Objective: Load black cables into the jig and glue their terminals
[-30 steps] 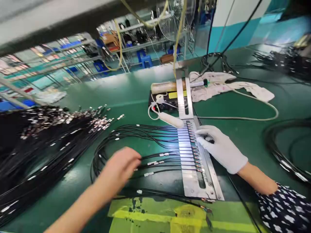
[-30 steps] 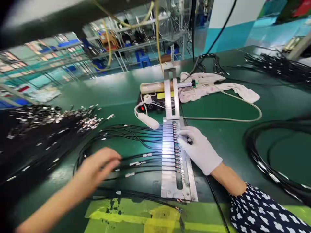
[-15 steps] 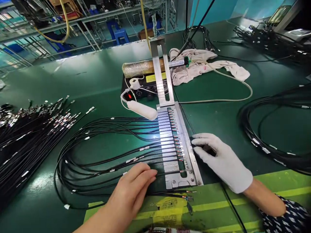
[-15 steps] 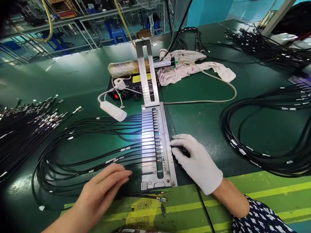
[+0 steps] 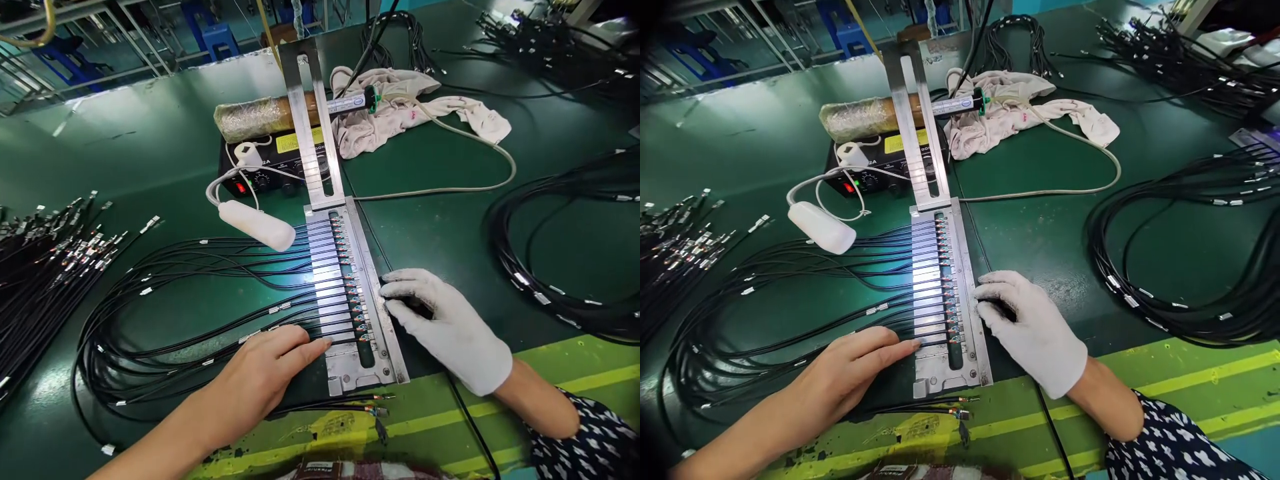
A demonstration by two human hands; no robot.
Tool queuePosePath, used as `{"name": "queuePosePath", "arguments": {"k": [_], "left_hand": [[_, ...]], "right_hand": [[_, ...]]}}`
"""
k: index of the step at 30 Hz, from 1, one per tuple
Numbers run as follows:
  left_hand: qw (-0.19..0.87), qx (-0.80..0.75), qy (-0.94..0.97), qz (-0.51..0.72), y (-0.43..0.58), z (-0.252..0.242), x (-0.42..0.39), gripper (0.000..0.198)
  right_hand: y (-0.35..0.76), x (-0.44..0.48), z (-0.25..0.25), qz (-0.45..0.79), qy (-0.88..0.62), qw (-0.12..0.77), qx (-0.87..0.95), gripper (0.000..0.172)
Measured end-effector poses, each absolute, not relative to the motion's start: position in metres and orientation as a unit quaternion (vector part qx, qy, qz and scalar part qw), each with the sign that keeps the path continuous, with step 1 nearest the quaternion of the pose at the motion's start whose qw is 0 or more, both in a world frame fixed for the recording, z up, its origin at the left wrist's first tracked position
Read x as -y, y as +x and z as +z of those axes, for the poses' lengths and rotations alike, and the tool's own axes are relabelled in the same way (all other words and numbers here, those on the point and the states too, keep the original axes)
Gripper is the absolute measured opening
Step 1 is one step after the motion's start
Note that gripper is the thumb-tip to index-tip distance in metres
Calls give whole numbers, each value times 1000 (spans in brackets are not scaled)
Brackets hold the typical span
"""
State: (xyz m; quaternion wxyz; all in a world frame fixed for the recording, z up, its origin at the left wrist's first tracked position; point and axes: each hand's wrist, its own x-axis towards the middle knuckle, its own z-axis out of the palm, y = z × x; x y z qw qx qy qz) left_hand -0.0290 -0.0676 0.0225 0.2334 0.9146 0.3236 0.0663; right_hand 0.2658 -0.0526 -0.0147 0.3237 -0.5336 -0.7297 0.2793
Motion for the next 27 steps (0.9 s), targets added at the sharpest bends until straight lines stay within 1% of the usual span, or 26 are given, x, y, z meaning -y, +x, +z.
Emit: {"name": "queuePosePath", "arguments": {"k": [4,7,9,11,13,16,18,21,23,25,27], "left_hand": [[196,-309,927,87,-25,12,74,46],[93,-340,926,135,-22,0,86,42],[31,-363,921,140,-21,-5,93,43],[20,-365,922,126,-20,-4,97,45],[42,-359,924,127,-18,2,102,44],[114,-355,917,139,-14,11,116,24],[193,-374,897,133,-12,14,127,14],[325,-424,837,122,-13,16,138,15],[388,-444,796,140,-15,19,138,14],[392,-449,782,180,-17,23,133,14],[332,-438,807,217,-19,25,127,17]], "right_hand": [[266,52,-15,286,-535,319,728,14],[266,50,-14,289,-529,324,729,14],[266,49,-14,291,-524,329,730,14],[267,49,-13,294,-519,332,731,14],[268,50,-13,293,-515,337,732,13],[269,55,-11,283,-510,340,738,13],[269,58,-11,275,-508,336,744,13],[268,59,-11,274,-509,336,744,13],[268,58,-11,277,-510,336,741,13],[267,58,-12,280,-511,336,740,13],[267,57,-11,281,-511,335,740,14]]}}
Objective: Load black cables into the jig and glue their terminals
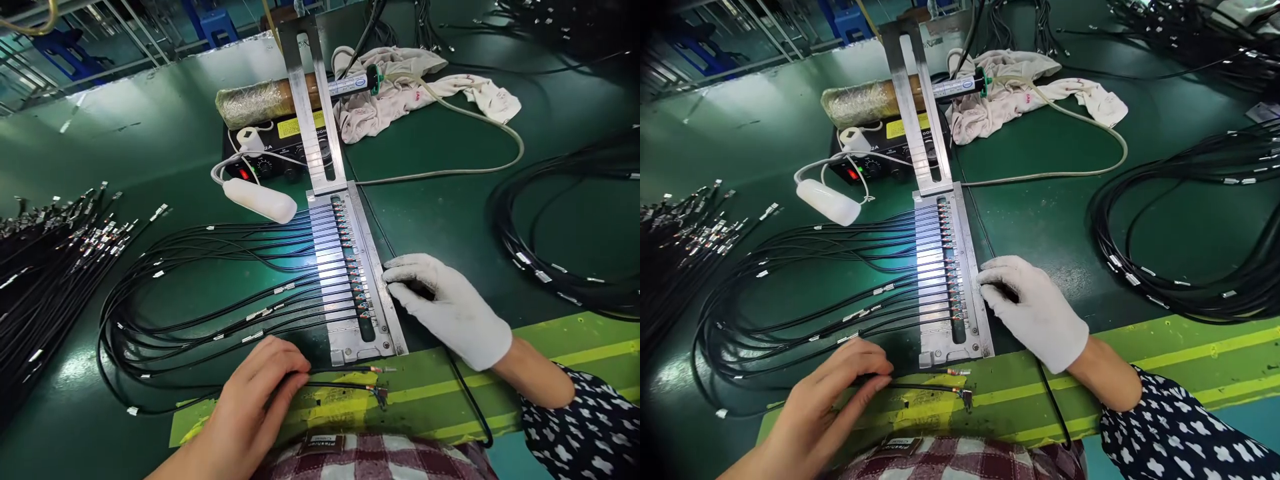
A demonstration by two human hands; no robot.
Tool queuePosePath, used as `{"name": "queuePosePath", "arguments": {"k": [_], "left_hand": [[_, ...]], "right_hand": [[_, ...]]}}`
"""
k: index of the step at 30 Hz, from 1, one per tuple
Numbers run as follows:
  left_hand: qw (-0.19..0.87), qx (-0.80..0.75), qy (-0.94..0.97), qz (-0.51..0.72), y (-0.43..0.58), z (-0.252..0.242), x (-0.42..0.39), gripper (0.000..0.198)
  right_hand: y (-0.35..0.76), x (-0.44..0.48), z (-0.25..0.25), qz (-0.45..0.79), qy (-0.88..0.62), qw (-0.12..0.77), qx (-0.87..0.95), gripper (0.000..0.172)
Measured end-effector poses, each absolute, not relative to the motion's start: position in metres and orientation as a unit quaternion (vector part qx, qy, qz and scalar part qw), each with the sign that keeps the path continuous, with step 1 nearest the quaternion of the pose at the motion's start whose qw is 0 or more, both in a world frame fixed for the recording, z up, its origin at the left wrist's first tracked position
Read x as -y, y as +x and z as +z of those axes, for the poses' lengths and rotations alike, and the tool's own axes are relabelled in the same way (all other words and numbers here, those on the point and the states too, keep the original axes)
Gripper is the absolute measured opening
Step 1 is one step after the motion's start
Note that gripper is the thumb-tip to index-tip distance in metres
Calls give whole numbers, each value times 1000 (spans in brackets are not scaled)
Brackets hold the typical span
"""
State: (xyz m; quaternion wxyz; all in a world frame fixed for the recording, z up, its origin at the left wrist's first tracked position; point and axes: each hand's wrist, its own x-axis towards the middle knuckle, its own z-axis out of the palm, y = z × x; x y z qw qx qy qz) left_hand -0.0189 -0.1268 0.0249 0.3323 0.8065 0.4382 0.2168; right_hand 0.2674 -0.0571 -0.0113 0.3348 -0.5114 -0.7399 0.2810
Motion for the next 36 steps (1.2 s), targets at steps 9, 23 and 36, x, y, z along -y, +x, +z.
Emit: {"name": "queuePosePath", "arguments": {"k": [9,23,36], "left_hand": [[88,-365,896,239,-24,3,114,37],[-42,-276,935,220,-26,-1,104,22],[55,-308,926,213,-28,-7,109,38]], "right_hand": [[267,57,-11,286,-527,319,734,14],[268,55,-10,290,-521,316,737,14],[268,53,-10,309,-519,316,731,14]]}}
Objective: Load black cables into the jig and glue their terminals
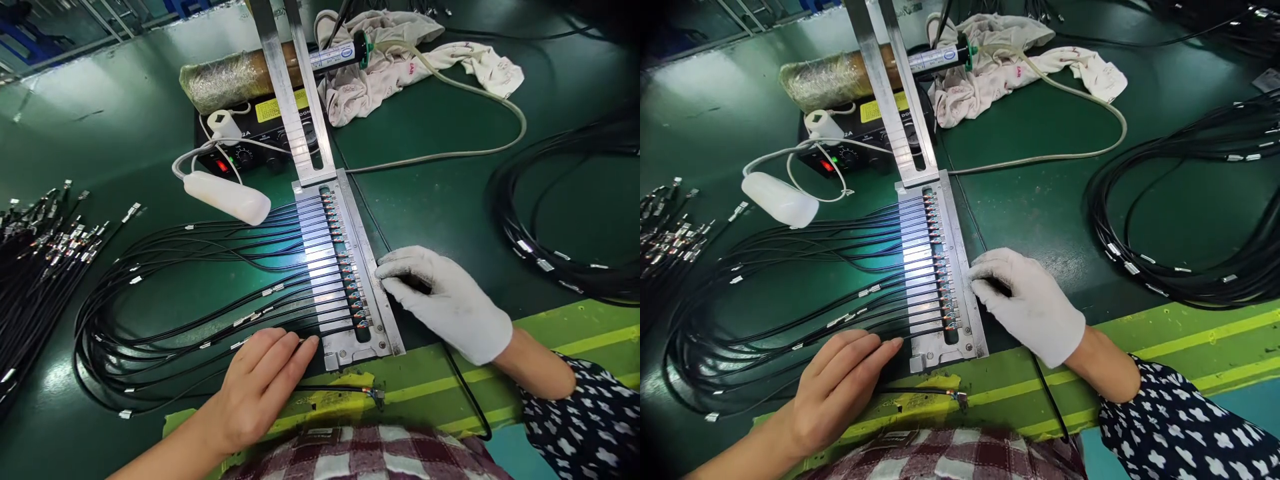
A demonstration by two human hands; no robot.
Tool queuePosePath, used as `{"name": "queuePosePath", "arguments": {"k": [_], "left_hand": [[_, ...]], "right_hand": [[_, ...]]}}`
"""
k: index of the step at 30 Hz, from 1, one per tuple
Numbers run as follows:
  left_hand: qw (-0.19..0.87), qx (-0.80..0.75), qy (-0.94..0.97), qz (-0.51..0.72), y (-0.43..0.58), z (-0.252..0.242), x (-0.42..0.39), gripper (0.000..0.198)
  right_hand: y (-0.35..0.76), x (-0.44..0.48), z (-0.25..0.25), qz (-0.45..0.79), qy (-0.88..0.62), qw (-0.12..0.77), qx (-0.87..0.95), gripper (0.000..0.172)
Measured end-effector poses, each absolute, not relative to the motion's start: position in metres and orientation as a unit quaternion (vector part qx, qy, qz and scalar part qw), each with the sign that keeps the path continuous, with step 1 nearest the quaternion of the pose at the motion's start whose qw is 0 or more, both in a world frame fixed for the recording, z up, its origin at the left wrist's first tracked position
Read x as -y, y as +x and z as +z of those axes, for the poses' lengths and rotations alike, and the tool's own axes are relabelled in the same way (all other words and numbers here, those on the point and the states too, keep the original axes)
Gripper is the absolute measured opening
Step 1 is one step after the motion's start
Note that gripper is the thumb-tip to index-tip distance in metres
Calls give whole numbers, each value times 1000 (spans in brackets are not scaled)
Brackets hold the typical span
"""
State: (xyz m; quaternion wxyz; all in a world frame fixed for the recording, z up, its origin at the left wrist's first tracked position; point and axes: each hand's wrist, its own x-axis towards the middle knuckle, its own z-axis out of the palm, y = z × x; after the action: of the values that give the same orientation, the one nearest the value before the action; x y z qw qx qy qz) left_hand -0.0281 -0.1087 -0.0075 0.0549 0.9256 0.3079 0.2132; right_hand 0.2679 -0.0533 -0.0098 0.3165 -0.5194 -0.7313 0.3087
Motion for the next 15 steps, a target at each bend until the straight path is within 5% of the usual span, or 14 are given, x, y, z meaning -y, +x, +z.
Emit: {"name": "queuePosePath", "arguments": {"k": [10,15], "left_hand": [[38,-371,916,145,-20,-5,112,44],[82,-372,911,157,-13,3,127,30]], "right_hand": [[268,52,-10,313,-519,313,731,13],[270,53,-12,308,-505,320,740,14]]}}
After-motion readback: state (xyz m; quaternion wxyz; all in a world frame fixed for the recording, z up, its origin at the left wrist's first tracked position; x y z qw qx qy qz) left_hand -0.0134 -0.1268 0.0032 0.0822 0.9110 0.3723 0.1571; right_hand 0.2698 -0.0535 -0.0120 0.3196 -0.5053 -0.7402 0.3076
